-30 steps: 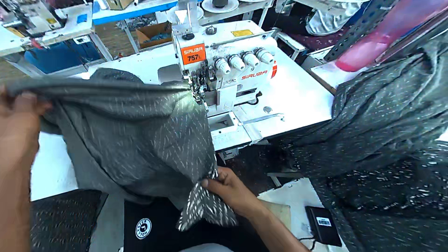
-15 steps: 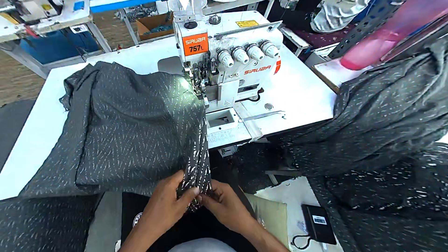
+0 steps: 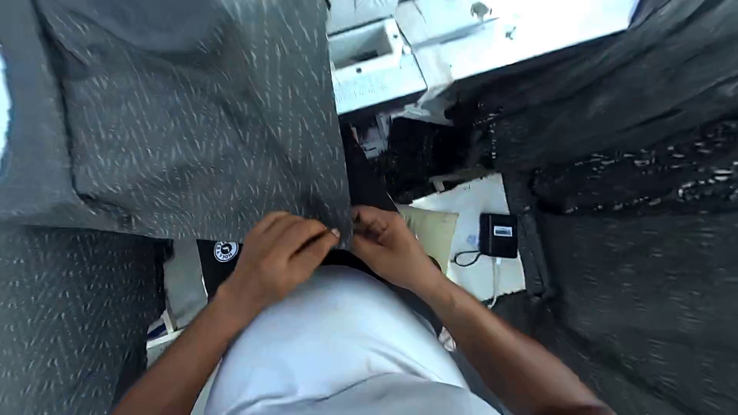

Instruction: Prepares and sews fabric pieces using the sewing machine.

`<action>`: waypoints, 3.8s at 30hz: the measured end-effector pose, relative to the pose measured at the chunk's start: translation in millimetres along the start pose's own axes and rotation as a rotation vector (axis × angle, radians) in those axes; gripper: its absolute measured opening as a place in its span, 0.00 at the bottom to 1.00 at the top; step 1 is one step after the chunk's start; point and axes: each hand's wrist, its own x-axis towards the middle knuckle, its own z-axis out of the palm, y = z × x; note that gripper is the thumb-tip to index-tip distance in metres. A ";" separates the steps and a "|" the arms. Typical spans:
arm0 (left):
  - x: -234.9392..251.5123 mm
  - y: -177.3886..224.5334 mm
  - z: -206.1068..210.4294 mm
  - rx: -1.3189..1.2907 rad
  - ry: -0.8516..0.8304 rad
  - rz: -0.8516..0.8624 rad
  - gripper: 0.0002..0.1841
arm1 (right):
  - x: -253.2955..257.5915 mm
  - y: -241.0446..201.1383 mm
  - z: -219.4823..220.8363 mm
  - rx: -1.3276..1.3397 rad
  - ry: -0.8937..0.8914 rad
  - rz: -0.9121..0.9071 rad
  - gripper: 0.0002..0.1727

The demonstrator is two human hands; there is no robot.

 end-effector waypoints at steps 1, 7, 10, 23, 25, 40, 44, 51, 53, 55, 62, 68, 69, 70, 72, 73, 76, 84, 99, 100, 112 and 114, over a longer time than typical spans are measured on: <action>1.6 -0.5 1.3 0.008 0.005 0.000 0.08 | -0.7 -0.2 -1.0 0.020 0.004 -0.008 0.07; -2.8 3.1 1.8 -0.012 0.018 0.028 0.09 | -10.9 -1.1 0.1 0.092 0.020 -0.001 0.10; -3.4 5.2 2.7 -0.001 0.018 0.024 0.10 | -13.9 -2.3 0.8 0.130 0.023 -0.008 0.11; 5.9 12.1 3.7 -0.478 -0.105 -0.407 0.11 | -11.3 -3.3 5.8 0.159 0.137 0.026 0.10; 27.8 -8.1 -13.7 -0.780 -0.228 -0.618 0.15 | -2.6 4.2 2.4 0.385 0.130 0.094 0.07; 169.6 -96.2 -53.5 0.318 -0.038 -0.429 0.27 | -1.8 38.6 -29.9 0.546 0.056 -0.033 0.07; 171.2 -98.6 -55.0 0.282 -0.077 -0.454 0.30 | 5.7 36.1 -28.3 0.485 0.098 -0.024 0.06; 205.5 -149.4 -61.3 0.153 -0.171 -0.489 0.34 | 48.8 5.1 -27.0 0.494 0.081 -0.078 0.06; 216.5 -166.3 -62.5 0.173 -0.190 -0.490 0.35 | 62.1 -5.3 -27.6 0.467 0.093 -0.075 0.06; 225.8 -183.3 -63.1 0.206 -0.207 -0.491 0.36 | 76.6 -11.5 -27.9 0.438 0.112 -0.081 0.06; 259.4 -233.6 -70.2 0.229 -0.264 -0.516 0.39 | 124.4 -36.6 -27.9 0.348 0.144 -0.169 0.08; 284.8 -278.0 -75.1 0.237 -0.298 -0.524 0.38 | 173.4 -60.7 -28.9 0.330 0.204 -0.144 0.07; 288.0 -285.2 -76.6 0.235 -0.301 -0.518 0.38 | 182.1 -63.8 -29.2 0.328 0.214 -0.131 0.08; 291.8 -292.6 -78.1 0.242 -0.311 -0.519 0.38 | 190.2 -67.1 -29.4 0.325 0.227 -0.120 0.08; 300.0 -307.3 -80.9 0.262 -0.327 -0.534 0.39 | 203.4 -75.8 -28.9 0.311 0.261 -0.089 0.09; 304.9 -315.0 -82.3 0.280 -0.316 -0.537 0.41 | 208.4 -81.3 -28.3 0.308 0.287 -0.065 0.10; 311.1 -316.3 -90.9 0.391 -0.112 -0.432 0.35 | 215.8 -92.3 -24.0 0.305 0.399 0.004 0.14; 220.8 -170.3 -74.9 -0.154 0.236 -0.018 0.13 | 226.7 -79.9 -24.1 0.379 0.469 -0.013 0.20; 202.3 -200.9 -60.9 -0.020 0.098 -0.014 0.21 | 246.5 -88.5 -10.5 0.408 0.746 -0.056 0.17; 200.1 -188.8 -61.1 0.089 0.064 -0.073 0.26 | 237.6 -85.8 -7.2 0.348 0.755 -0.113 0.14; 178.3 -110.9 -51.6 -0.151 0.224 -0.225 0.09 | 212.3 -83.7 -38.1 -1.009 0.533 -0.503 0.18; 200.3 -105.4 -31.7 -0.062 0.350 -0.230 0.09 | 223.9 -77.9 -46.4 -0.810 0.670 -0.523 0.15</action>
